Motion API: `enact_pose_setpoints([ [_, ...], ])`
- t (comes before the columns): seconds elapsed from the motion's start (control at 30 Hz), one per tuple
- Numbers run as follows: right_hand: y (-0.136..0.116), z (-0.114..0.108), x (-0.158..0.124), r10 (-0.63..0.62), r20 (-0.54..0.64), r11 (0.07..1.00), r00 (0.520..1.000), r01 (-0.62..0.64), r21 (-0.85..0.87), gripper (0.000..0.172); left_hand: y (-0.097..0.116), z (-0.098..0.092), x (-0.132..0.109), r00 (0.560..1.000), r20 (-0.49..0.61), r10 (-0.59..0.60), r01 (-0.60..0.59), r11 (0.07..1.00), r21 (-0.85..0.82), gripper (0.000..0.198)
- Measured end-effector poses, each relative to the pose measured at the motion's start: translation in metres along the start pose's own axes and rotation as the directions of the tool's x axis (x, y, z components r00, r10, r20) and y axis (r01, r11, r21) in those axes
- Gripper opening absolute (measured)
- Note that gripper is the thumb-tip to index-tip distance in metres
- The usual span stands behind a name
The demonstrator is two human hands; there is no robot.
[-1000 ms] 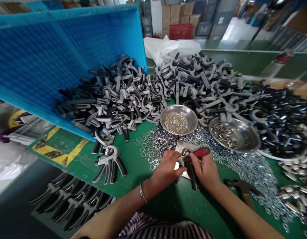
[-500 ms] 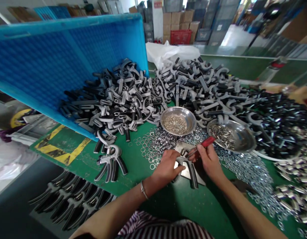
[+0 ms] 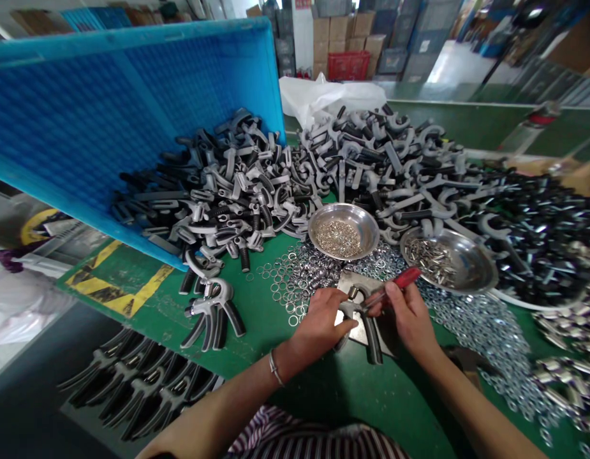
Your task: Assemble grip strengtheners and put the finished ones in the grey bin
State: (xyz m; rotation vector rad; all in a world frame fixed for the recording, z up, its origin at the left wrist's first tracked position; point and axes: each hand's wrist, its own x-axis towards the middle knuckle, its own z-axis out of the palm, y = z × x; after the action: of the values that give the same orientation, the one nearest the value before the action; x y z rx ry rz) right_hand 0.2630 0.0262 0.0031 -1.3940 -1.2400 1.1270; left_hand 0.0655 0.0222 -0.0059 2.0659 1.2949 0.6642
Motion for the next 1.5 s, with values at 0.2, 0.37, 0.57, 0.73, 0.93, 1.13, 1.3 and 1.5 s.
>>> enact_pose_setpoints([
  [0.2, -0.021, 0.007, -0.011, 0.013, -0.101, 0.993, 0.995, -0.001, 0.119, 0.019, 0.021, -0.013, 0.003, 0.996, -0.039, 0.079, -0.079, 0.997, 0.001, 0.016],
  [0.37, -0.013, 0.002, -0.004, -0.056, -0.200, 0.997, 0.978, 0.046, -0.054, 0.019, 0.014, -0.026, 0.002, 0.998, 0.034, 0.051, -0.055, 0.992, 0.115, 0.027],
  [0.57, 0.006, 0.005, -0.006, -0.081, -0.102, 0.964, 0.992, 0.052, -0.262, 0.019, 0.008, -0.006, -0.002, 0.998, -0.035, 0.052, -0.044, 0.978, 0.203, 0.050],
  [0.73, 0.013, 0.008, -0.011, -0.192, -0.102, 0.897, 0.976, 0.132, -0.422, 0.023, 0.006, 0.000, 0.000, 0.999, 0.020, 0.028, -0.032, 0.973, 0.227, 0.043],
  [0.93, 0.014, 0.015, -0.002, -0.318, 0.119, 0.674, 0.941, 0.312, -0.669, 0.029, 0.012, -0.005, 0.001, 0.998, 0.056, -0.010, -0.006, 0.959, 0.283, 0.040],
  [1.13, -0.049, 0.018, 0.001, -0.258, 0.083, 0.964, 0.962, 0.250, 0.094, 0.024, 0.020, -0.006, 0.007, 0.990, 0.128, -0.050, 0.000, 0.931, 0.364, 0.038],
  [1.3, -0.050, -0.024, 0.004, -0.182, 0.007, 0.983, 0.983, 0.182, -0.024, 0.024, 0.019, -0.005, 0.002, 0.991, 0.122, -0.055, 0.010, 0.940, 0.342, 0.041],
  [1.5, 0.001, -0.095, -0.002, -0.112, 0.063, 0.435, 0.992, 0.106, -0.894, 0.033, 0.009, -0.044, 0.030, 0.980, 0.143, 0.137, -0.172, 0.946, 0.274, 0.035],
])
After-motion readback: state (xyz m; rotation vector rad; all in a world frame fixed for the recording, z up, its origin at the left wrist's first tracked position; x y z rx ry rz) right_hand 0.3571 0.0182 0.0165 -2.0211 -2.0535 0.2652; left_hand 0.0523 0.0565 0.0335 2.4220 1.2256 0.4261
